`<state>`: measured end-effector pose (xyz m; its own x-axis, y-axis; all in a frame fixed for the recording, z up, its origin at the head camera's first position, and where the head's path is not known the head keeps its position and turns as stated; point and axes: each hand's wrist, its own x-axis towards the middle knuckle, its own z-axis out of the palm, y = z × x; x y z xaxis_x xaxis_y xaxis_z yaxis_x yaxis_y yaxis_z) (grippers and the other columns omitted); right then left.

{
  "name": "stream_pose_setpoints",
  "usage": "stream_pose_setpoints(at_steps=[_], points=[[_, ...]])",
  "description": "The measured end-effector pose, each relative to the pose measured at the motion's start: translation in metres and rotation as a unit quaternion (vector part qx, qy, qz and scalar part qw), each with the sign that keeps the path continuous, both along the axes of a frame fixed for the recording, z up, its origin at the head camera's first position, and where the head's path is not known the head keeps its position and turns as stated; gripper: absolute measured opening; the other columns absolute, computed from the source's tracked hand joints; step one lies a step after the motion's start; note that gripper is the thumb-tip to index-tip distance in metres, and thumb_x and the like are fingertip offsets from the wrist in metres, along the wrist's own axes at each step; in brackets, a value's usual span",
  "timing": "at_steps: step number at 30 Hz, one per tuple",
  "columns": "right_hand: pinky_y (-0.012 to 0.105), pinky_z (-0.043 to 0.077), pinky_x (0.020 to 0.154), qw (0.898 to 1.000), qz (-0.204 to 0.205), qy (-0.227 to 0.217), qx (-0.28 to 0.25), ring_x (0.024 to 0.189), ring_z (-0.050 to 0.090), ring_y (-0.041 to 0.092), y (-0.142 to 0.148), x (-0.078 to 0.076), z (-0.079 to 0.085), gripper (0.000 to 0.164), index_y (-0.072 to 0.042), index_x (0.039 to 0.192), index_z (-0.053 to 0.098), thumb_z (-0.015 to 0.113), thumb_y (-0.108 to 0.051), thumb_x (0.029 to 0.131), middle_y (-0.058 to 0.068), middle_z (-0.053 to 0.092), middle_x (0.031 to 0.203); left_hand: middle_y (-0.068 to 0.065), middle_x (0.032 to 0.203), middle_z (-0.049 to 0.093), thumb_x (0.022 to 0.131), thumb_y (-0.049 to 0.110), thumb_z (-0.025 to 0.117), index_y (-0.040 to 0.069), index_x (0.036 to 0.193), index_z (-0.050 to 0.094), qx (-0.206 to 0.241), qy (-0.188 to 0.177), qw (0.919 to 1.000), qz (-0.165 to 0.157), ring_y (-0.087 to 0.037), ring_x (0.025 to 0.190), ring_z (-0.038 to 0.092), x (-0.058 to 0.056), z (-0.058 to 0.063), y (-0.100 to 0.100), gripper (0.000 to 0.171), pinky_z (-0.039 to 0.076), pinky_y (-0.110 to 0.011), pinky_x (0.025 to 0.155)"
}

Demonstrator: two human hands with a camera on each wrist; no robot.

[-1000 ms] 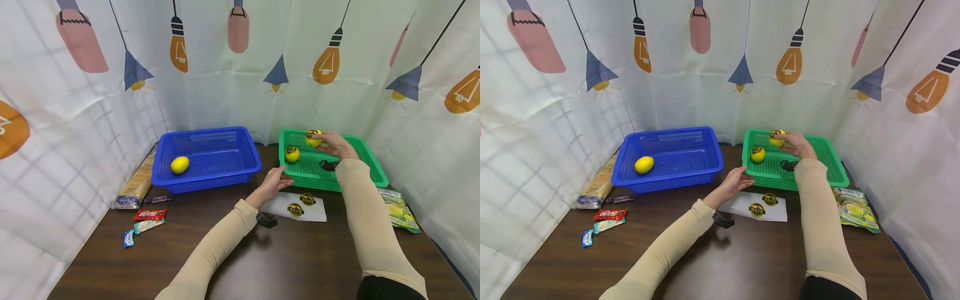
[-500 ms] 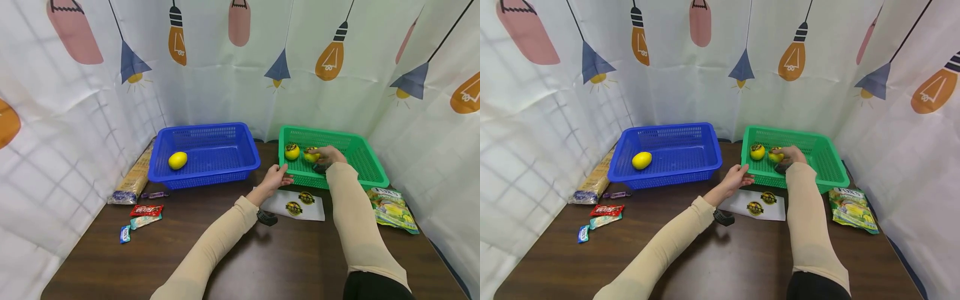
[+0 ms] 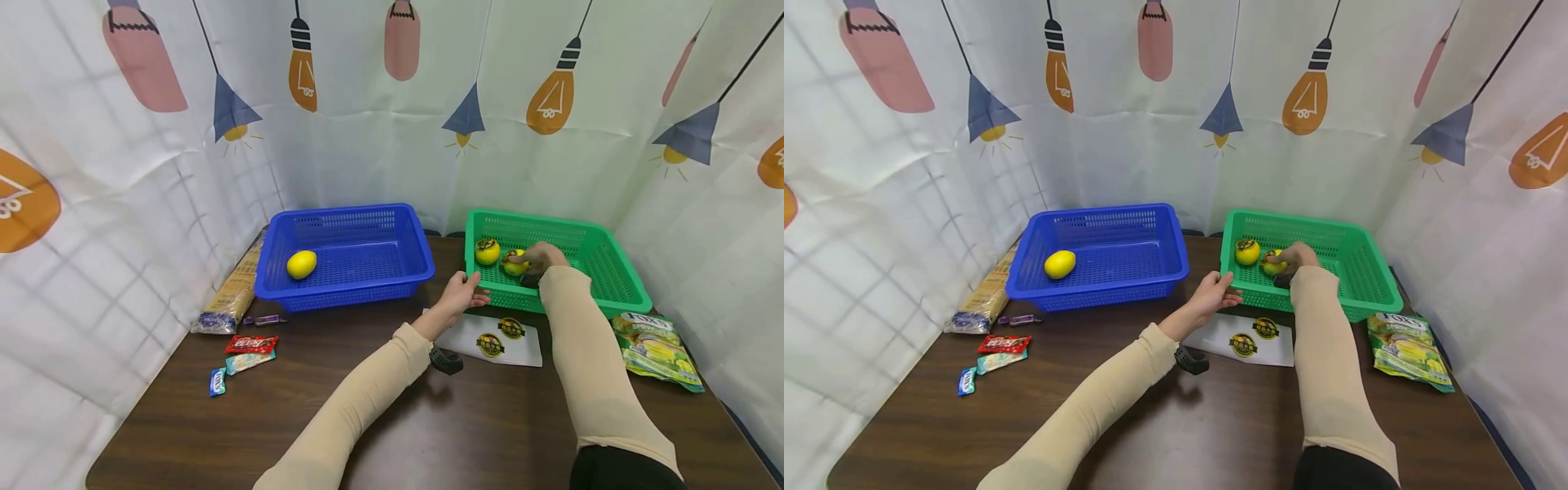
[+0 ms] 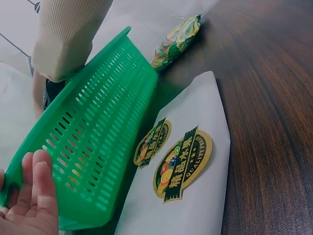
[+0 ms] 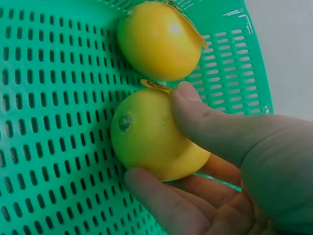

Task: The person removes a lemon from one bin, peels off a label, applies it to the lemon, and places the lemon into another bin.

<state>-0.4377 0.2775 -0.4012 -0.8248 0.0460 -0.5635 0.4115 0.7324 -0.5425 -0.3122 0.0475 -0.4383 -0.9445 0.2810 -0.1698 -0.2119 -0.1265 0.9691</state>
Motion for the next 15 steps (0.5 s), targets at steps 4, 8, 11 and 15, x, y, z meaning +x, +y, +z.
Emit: stream_pose_setpoints(at_steps=[4, 8, 11, 15], points=[[0.049, 0.045, 0.112, 0.999, 0.024, 0.015, 0.021, 0.139, 0.045, 0.042, 0.002, 0.003, 0.009, 0.080, 0.008, 0.153, 0.024, 0.055, -0.043, 0.100, 0.033, 0.021, 0.160, -0.032, 0.127, 0.063, 0.107, 0.031, 0.044, 0.007, 0.106, 0.046, 0.002, 0.007, 0.9999, 0.010, -0.009, 0.068, 0.064, 0.000, -0.002, 0.002, 0.024, 0.056, -0.046, 0.097], [0.050, 0.050, 0.103, 0.993, 0.065, 0.056, 0.081, 0.126, 0.051, 0.049, 0.000, 0.012, 0.032, 0.090, 0.013, 0.152, 0.017, 0.053, -0.050, 0.099, 0.040, 0.034, 0.146, -0.027, 0.118, 0.069, 0.105, 0.033, 0.048, 0.007, 0.106, 0.052, -0.016, 0.031, 0.9985, 0.042, -0.009, 0.069, 0.066, 0.002, -0.005, 0.002, 0.026, 0.055, -0.050, 0.097], [0.055, 0.046, 0.107, 0.988, 0.094, 0.090, 0.087, 0.129, 0.045, 0.052, -0.003, 0.018, 0.058, 0.093, 0.012, 0.153, 0.015, 0.051, -0.053, 0.099, 0.040, 0.030, 0.149, -0.023, 0.109, 0.074, 0.104, 0.036, 0.051, 0.006, 0.109, 0.058, -0.037, 0.054, 0.9955, 0.068, -0.012, 0.072, 0.070, 0.004, -0.007, 0.002, 0.031, 0.057, -0.048, 0.092], [0.061, 0.035, 0.114, 0.977, 0.143, 0.143, 0.064, 0.140, 0.035, 0.052, -0.013, 0.033, 0.093, 0.091, 0.006, 0.157, 0.013, 0.048, -0.056, 0.099, 0.035, 0.016, 0.160, -0.018, 0.104, 0.075, 0.104, 0.041, 0.048, 0.002, 0.116, 0.059, -0.061, 0.066, 0.9938, 0.064, -0.014, 0.075, 0.071, 0.008, -0.006, -0.001, 0.042, 0.059, -0.044, 0.088]])
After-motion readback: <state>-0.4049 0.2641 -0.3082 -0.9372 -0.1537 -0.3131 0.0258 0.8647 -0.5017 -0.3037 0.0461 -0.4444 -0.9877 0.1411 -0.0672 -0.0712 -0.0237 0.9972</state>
